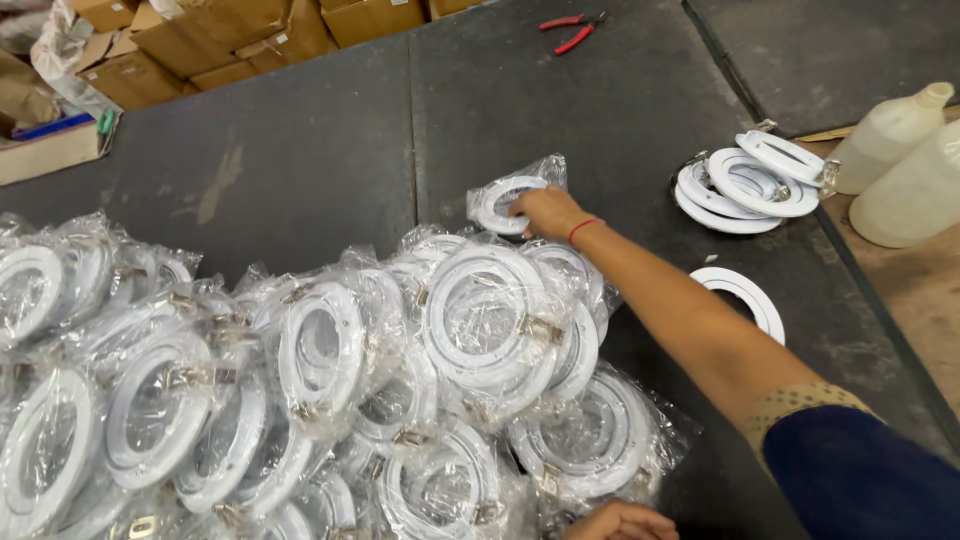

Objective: The person takes coiled LED panel lights from a blue crate and a pile on the workbench, opens a clear plastic bag, and slides each light inside, then sets the bagged light onto a growing stack on the table, repeating the cycle.

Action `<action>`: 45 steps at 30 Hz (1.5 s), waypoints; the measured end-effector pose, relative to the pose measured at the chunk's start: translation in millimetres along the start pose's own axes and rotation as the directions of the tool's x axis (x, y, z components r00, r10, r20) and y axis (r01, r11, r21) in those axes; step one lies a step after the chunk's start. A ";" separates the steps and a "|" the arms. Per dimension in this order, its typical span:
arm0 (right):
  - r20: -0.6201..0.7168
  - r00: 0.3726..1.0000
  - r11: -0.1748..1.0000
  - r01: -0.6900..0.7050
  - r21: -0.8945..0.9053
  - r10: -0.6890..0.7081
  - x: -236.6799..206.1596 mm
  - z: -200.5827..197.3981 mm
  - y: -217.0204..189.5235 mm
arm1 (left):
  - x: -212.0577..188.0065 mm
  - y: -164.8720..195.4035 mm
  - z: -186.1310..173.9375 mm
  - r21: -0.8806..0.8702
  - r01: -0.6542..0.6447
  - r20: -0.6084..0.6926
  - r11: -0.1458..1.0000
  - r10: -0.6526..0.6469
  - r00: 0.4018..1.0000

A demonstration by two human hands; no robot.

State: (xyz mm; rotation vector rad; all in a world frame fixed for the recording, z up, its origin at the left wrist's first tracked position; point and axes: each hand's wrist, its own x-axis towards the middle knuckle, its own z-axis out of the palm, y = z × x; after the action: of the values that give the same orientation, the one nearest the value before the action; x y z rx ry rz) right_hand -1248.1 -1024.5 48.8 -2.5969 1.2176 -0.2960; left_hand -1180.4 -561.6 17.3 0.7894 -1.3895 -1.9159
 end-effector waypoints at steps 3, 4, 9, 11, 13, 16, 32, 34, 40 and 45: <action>0.192 0.976 0.981 -0.132 0.143 0.103 8.0 4.8 2.7 | 2.6 -2.2 -2.8 -0.029 0.060 0.002 0.998 -0.060 0.998; 0.252 0.967 0.978 -0.081 0.192 0.031 8.3 2.7 4.6 | 3.1 0.7 -3.6 0.001 0.016 0.002 1.000 -0.016 1.000; 0.224 0.967 0.912 0.018 0.410 -0.120 -21.8 -23.4 4.7 | 11.7 25.0 10.8 0.135 -0.014 -0.078 0.991 0.025 0.997; 0.040 0.988 0.852 0.109 0.512 -0.150 -49.5 -31.5 -5.2 | 11.5 37.3 18.7 0.118 0.027 -0.109 0.993 -0.014 0.994; -0.040 0.987 0.812 0.150 0.564 -0.154 -84.4 -44.8 -6.6 | 10.7 49.8 26.1 0.109 0.048 -0.147 0.993 -0.032 0.989; -0.192 0.975 0.830 0.196 0.522 -0.109 -143.0 -69.9 7.7 | 6.6 67.5 38.6 0.134 0.063 -0.200 0.989 -0.035 0.979; -0.191 0.918 0.834 -0.209 0.511 0.347 -433.9 -102.2 86.7 | 9.5 124.6 176.7 0.343 0.096 -0.362 0.934 0.037 0.932; -0.109 0.937 0.768 -0.201 0.608 0.331 -443.5 -94.6 64.9 | 12.1 111.1 191.4 0.397 0.091 -0.394 0.913 0.079 0.916; 0.228 0.960 0.524 -0.110 0.845 -0.165 -445.6 -67.6 -32.5 | 17.8 50.2 240.8 0.466 0.151 -0.578 0.872 0.171 0.798; 0.546 0.668 0.695 -0.060 0.716 -0.505 -456.5 -20.1 -149.3 | -35.6 21.2 261.0 0.377 0.243 -0.719 0.894 0.118 0.685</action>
State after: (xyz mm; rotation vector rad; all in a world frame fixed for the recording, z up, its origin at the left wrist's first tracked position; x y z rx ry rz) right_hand -1433.1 -582.0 81.2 -1.8552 0.3377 0.2050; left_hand -1357.0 -388.0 109.7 1.6351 -1.2645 -1.0631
